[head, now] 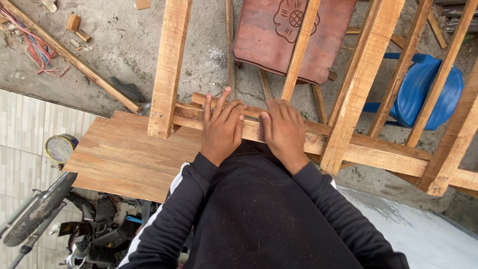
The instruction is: The person sands the surface of various wooden beams on a furniture frame with sandpaper by hand.
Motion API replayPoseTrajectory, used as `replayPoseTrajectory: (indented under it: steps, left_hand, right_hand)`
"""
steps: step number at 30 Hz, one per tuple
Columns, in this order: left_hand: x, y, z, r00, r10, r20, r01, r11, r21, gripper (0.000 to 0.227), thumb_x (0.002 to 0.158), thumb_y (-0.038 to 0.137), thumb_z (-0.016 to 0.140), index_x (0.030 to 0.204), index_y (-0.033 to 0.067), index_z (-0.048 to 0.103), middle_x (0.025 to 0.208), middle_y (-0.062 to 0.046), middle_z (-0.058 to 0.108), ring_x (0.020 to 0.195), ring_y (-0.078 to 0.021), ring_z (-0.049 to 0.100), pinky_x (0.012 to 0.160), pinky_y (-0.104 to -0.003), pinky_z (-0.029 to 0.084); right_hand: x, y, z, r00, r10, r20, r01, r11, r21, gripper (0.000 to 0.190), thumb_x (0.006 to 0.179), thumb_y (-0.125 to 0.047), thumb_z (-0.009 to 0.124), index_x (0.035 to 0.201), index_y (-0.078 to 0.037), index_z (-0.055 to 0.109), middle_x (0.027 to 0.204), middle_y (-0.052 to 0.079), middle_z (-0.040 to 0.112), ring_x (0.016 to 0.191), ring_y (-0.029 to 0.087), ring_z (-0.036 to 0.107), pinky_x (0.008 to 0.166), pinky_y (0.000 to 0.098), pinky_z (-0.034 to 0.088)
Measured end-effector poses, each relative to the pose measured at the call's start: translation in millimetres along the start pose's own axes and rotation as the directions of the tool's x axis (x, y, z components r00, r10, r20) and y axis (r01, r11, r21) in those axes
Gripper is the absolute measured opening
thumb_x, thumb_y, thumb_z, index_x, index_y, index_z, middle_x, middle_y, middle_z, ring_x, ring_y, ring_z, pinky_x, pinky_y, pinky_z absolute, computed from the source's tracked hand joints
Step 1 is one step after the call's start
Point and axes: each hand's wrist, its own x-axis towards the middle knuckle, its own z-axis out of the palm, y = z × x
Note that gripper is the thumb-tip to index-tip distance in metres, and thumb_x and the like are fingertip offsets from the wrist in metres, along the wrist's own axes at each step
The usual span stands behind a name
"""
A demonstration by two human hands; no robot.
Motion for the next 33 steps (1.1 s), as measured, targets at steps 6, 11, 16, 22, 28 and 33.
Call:
replayPoseTrajectory:
  steps: [6,11,16,22,28,33]
  left_hand:
    - [-4,-20,9,0.998,0.025,0.056,-0.027,0.999,0.032,0.028,0.105,0.019,0.052,0.119,0.0063,0.072,0.124,-0.009,0.074,0.144,-0.0281,0.050,0.124,-0.051,0.027]
    - [-2,-16,12,0.999,0.032,0.042,-0.035,0.998,0.053,0.029,0.107,0.025,0.054,0.119,0.0086,0.074,0.121,-0.008,0.074,0.139,-0.0288,0.056,0.120,-0.050,0.033]
    - [0,-15,3,0.995,0.088,0.040,-0.090,0.994,0.057,0.030,0.107,0.029,0.055,0.113,0.0076,0.075,0.117,-0.008,0.076,0.133,-0.0297,0.060,0.115,-0.050,0.037]
    - [4,-10,4,0.997,0.076,0.009,-0.076,0.993,0.092,0.033,0.105,0.031,0.055,0.111,0.0069,0.077,0.113,-0.008,0.076,0.123,-0.0295,0.062,0.112,-0.049,0.039]
    - [2,-7,7,0.999,0.034,-0.040,-0.030,0.996,0.078,0.032,0.107,0.027,0.052,0.109,0.0063,0.077,0.113,-0.006,0.077,0.122,-0.0266,0.067,0.111,-0.045,0.041]
    - [0,-3,9,0.998,-0.012,-0.068,0.018,0.995,0.094,0.031,0.106,0.026,0.053,0.105,0.0075,0.077,0.110,-0.007,0.078,0.116,-0.0271,0.068,0.110,-0.045,0.042]
  right_hand:
    - [-29,7,-17,0.989,0.150,0.010,-0.149,0.987,-0.066,0.043,0.114,-0.031,0.039,0.114,-0.004,0.072,0.118,0.013,0.076,0.128,0.032,0.062,0.114,0.0508,0.037]
    - [-10,-17,13,0.990,0.114,0.086,-0.108,0.992,-0.071,0.049,0.114,-0.037,0.035,0.116,-0.006,0.073,0.119,0.012,0.075,0.128,0.030,0.062,0.115,0.0488,0.038]
    - [-17,-1,-2,0.981,0.165,0.104,-0.155,0.983,-0.095,0.060,0.115,-0.041,0.024,0.117,-0.007,0.074,0.123,0.012,0.075,0.133,0.032,0.060,0.118,0.0512,0.032]
    - [-7,-4,13,0.971,0.211,0.111,-0.199,0.974,-0.108,0.057,0.113,-0.040,0.027,0.108,-0.009,0.075,0.121,0.015,0.074,0.130,0.028,0.064,0.124,0.0512,0.034]
    - [-2,-20,4,0.994,0.098,0.048,-0.104,0.985,0.136,0.041,0.110,-0.034,0.045,0.121,-0.002,0.068,0.124,0.018,0.069,0.129,0.035,0.060,0.114,0.0503,0.041]
    - [-14,-3,-12,0.987,0.006,0.160,-0.023,0.995,0.102,0.035,0.110,-0.031,0.049,0.131,-0.007,0.065,0.132,0.009,0.066,0.131,0.026,0.060,0.125,0.0507,0.038]
